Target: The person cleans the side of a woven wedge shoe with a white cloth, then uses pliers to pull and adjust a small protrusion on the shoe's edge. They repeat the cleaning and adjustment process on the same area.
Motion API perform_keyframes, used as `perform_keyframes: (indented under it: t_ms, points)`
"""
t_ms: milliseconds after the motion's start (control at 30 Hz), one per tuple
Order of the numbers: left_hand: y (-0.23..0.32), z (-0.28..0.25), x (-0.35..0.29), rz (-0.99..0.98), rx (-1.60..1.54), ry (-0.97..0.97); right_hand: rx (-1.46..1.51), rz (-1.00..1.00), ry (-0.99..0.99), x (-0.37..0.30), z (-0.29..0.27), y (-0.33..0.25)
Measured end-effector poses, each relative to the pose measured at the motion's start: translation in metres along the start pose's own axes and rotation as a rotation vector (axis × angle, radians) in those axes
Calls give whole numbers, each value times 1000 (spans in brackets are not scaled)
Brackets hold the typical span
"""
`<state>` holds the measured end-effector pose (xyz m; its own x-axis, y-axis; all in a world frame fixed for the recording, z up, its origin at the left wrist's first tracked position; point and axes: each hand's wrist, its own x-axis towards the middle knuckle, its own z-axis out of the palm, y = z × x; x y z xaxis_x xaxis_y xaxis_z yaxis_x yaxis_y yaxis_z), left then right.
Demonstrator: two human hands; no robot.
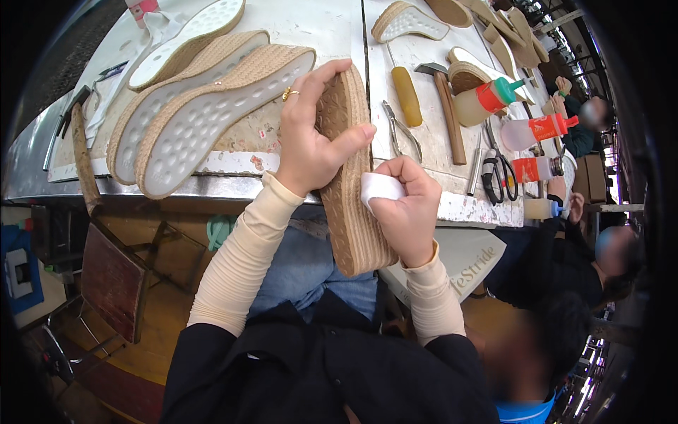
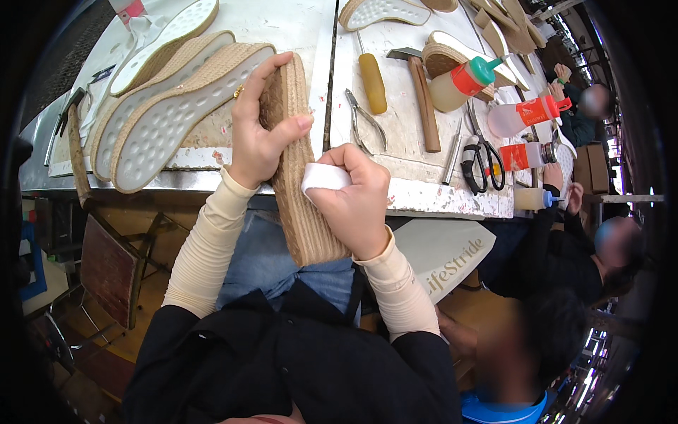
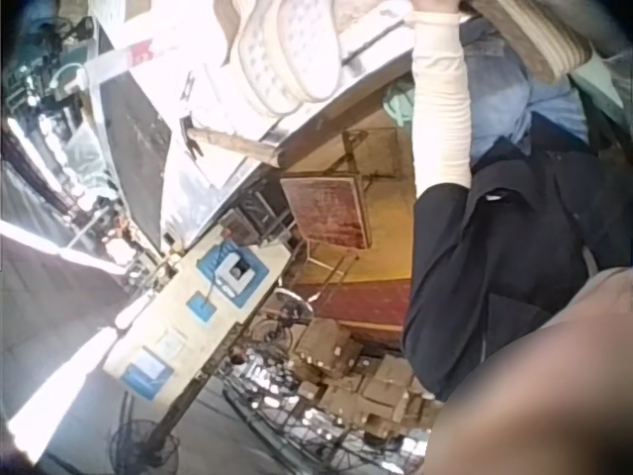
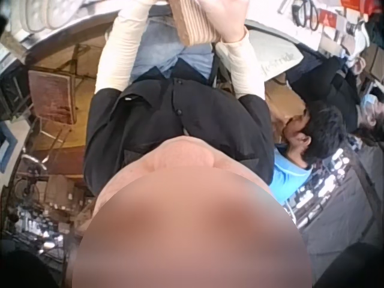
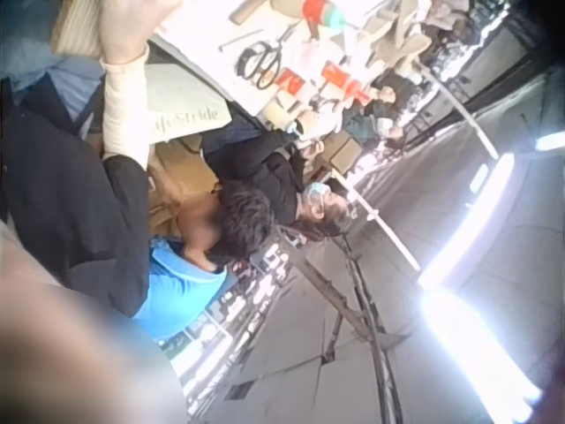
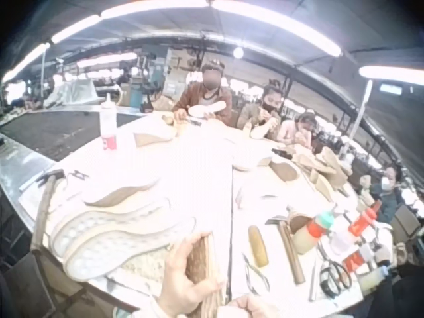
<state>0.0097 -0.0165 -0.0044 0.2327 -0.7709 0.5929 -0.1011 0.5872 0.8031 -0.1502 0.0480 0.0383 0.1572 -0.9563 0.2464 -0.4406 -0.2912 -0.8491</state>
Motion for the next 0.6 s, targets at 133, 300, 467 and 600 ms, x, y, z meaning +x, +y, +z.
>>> perform_keyframes:
  t_ms: [133, 300, 467, 600]
  points:
    - [-1, -1, 0, 39, 31, -5, -7, 31, -29, 2, 0, -3]
    - [-3, 1, 1, 31, -6, 11, -8, -58, 8, 7, 2, -2]
    - [-2, -1, 1, 36, 38, -8, -4, 11, -34, 3, 1, -1]
    - [-2, 1, 1, 32, 41, 0, -26, -62, -12, 1, -1, -1]
